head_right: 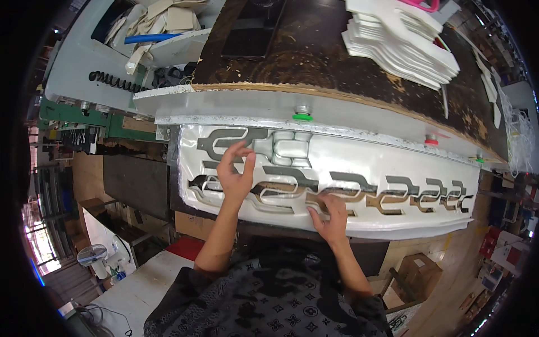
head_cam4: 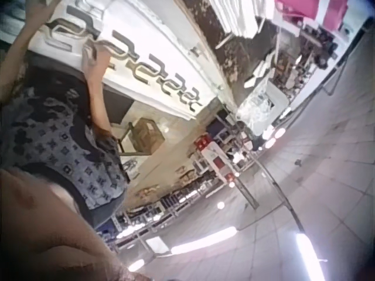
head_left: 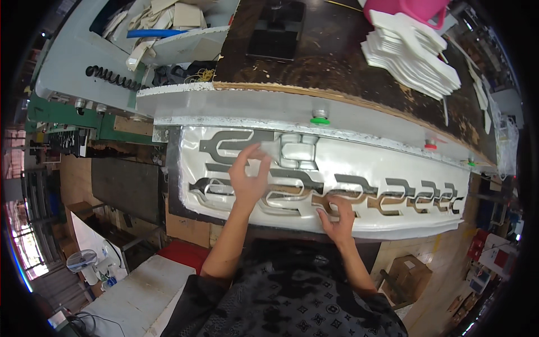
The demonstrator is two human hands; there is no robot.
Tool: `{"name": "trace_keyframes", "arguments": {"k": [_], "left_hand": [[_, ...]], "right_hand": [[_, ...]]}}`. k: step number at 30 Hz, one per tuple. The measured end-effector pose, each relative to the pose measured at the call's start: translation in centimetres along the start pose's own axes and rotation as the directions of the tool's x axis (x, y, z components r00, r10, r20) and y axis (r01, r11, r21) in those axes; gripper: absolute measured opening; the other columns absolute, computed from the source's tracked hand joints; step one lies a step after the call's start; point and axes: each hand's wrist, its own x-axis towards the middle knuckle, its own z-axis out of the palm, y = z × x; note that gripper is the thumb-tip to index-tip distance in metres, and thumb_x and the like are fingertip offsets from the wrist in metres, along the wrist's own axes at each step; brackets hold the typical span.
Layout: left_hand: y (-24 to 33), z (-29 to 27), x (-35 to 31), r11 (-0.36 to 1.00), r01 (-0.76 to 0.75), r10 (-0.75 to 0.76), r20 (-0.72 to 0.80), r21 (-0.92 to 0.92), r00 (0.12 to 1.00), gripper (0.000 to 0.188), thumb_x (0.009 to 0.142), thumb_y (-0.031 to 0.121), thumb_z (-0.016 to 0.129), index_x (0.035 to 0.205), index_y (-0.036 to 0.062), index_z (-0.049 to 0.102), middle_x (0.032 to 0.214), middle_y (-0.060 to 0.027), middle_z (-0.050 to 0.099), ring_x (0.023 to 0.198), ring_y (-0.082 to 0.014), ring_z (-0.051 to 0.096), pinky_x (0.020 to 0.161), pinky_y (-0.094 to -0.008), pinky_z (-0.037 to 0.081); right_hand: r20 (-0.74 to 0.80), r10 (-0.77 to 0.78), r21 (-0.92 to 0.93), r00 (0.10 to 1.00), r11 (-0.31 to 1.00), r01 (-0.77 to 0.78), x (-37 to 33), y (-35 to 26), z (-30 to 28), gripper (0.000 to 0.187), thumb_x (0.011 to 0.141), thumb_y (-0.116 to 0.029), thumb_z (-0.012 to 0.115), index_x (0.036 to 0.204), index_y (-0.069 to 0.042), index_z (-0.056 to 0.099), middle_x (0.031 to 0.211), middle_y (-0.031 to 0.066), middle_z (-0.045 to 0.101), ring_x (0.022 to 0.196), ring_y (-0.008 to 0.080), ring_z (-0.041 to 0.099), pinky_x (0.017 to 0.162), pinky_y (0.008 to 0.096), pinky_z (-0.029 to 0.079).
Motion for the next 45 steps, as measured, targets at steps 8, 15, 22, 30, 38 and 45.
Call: {"name": "trace_keyframes", "arguments": {"k": [8,15,22,30,38,45], "left_hand": [[7.1,5.6,4.3,0.976,-0.209,0.204,0.077,0.059,0.976,0.024,0.082,0.015,0.090,0.079,0.0006,0.071,0.069,-0.0064,0.070,0.060,-0.0099,0.065,0.060,-0.0252,0.051],[8.5,8.7,6.6,0.945,-0.138,0.165,-0.069,0.295,0.984,0.045,0.076,0.029,0.095,0.064,0.0020,0.061,0.053,-0.0056,0.060,0.048,-0.0110,0.055,0.050,-0.0284,0.044],[6.3,6.0,-1.0,0.995,-0.030,0.010,0.210,0.092,0.978,0.040,0.087,0.034,0.084,0.072,0.0027,0.065,0.064,-0.0119,0.066,0.057,-0.0304,0.064,0.058,-0.0388,0.050],[3.1,-1.2,-10.5,0.890,-0.368,0.115,0.647,0.271,0.754,0.039,0.081,0.034,0.087,0.101,0.0020,0.075,0.096,-0.0155,0.069,0.092,-0.0346,0.068,0.084,-0.0441,0.054],[2.4,-1.3,-11.9,0.896,-0.317,0.078,0.593,0.311,0.802,0.041,0.077,0.021,0.086,0.110,0.0044,0.068,0.103,-0.0165,0.064,0.103,-0.0410,0.060,0.091,-0.0493,0.048],[1.9,-1.5,-12.8,0.891,-0.308,0.059,0.589,0.332,0.806,0.036,0.080,0.020,0.084,0.109,0.0040,0.071,0.101,-0.0165,0.063,0.102,-0.0401,0.060,0.092,-0.0484,0.047]], "right_hand": [[0.329,0.043,-0.110,0.943,0.994,-0.007,-4.4,0.9,-3.3,0.045,0.077,-0.032,0.089,0.110,-0.007,0.072,0.107,0.0133,0.070,0.106,0.0360,0.064,0.095,0.0471,0.050],[0.254,0.068,-0.181,0.965,0.983,-0.022,-2.5,1.4,-2.8,0.051,0.074,-0.032,0.091,0.114,-0.007,0.072,0.107,0.0131,0.065,0.108,0.0367,0.059,0.099,0.0481,0.048],[0.176,0.064,-0.167,0.982,0.985,-0.034,-1.5,0.8,-4.1,0.046,0.074,-0.027,0.090,0.111,-0.006,0.072,0.105,0.0132,0.065,0.106,0.0360,0.059,0.098,0.0460,0.048],[0.163,0.062,-0.199,0.985,0.980,-0.029,-2.8,-0.5,-4.1,0.044,0.071,-0.024,0.092,0.108,-0.006,0.074,0.101,0.0126,0.065,0.104,0.0359,0.060,0.095,0.0461,0.049],[0.142,0.102,-0.238,0.985,0.969,-0.066,-2.6,-0.7,-3.3,0.043,0.069,-0.022,0.093,0.105,-0.007,0.074,0.104,0.0120,0.067,0.106,0.0348,0.061,0.094,0.0470,0.047],[0.172,0.071,-0.255,0.983,0.967,-0.025,-3.3,-0.1,-2.7,0.040,0.073,-0.025,0.090,0.105,-0.008,0.073,0.104,0.0116,0.066,0.107,0.0344,0.059,0.095,0.0462,0.045]]}}
